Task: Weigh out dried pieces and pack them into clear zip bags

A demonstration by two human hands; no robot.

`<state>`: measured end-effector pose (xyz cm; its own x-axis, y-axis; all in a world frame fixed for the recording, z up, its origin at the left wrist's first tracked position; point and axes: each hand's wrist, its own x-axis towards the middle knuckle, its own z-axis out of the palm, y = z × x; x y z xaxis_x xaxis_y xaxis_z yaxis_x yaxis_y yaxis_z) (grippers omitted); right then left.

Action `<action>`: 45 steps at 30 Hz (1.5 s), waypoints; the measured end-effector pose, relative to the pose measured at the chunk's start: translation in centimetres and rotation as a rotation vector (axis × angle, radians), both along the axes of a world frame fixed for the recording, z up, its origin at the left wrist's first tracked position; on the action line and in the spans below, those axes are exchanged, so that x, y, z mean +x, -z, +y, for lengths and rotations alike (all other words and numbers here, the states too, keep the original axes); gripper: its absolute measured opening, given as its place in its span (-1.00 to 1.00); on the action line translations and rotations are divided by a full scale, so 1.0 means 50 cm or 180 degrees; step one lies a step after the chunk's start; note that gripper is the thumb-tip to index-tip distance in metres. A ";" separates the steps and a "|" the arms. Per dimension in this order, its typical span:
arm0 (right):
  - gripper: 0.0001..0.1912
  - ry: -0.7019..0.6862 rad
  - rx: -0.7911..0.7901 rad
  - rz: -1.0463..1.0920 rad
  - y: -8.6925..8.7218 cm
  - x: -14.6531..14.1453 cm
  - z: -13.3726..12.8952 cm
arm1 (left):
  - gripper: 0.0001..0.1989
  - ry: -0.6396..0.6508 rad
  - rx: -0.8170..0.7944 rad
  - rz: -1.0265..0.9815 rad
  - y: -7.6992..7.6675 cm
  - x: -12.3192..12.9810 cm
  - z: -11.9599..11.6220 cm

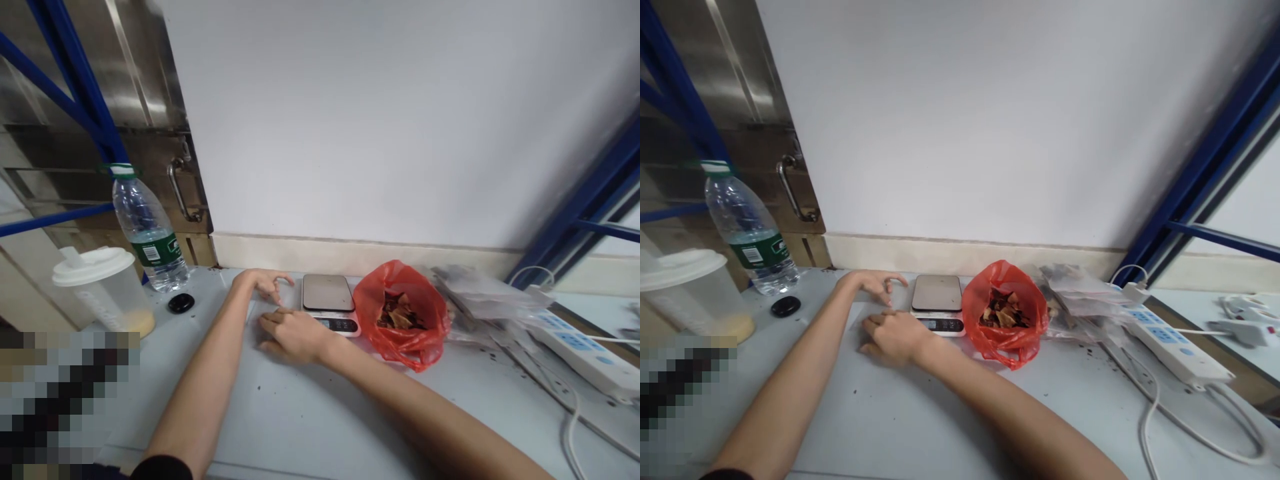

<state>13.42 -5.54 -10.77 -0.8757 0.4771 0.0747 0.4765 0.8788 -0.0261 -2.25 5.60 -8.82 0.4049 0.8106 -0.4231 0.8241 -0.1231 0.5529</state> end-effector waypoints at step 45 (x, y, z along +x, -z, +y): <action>-0.83 0.3644 -0.0732 0.2101 -0.162 0.669 0.033 | -0.58 0.1144 0.1359 -0.0101 -0.147 0.241 -0.109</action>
<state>46.88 -3.88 -2.67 0.1906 0.9709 0.1453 0.7768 -0.0586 -0.6270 9.79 0.13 -1.49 0.6946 0.7159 -0.0707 0.6727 -0.6117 0.4163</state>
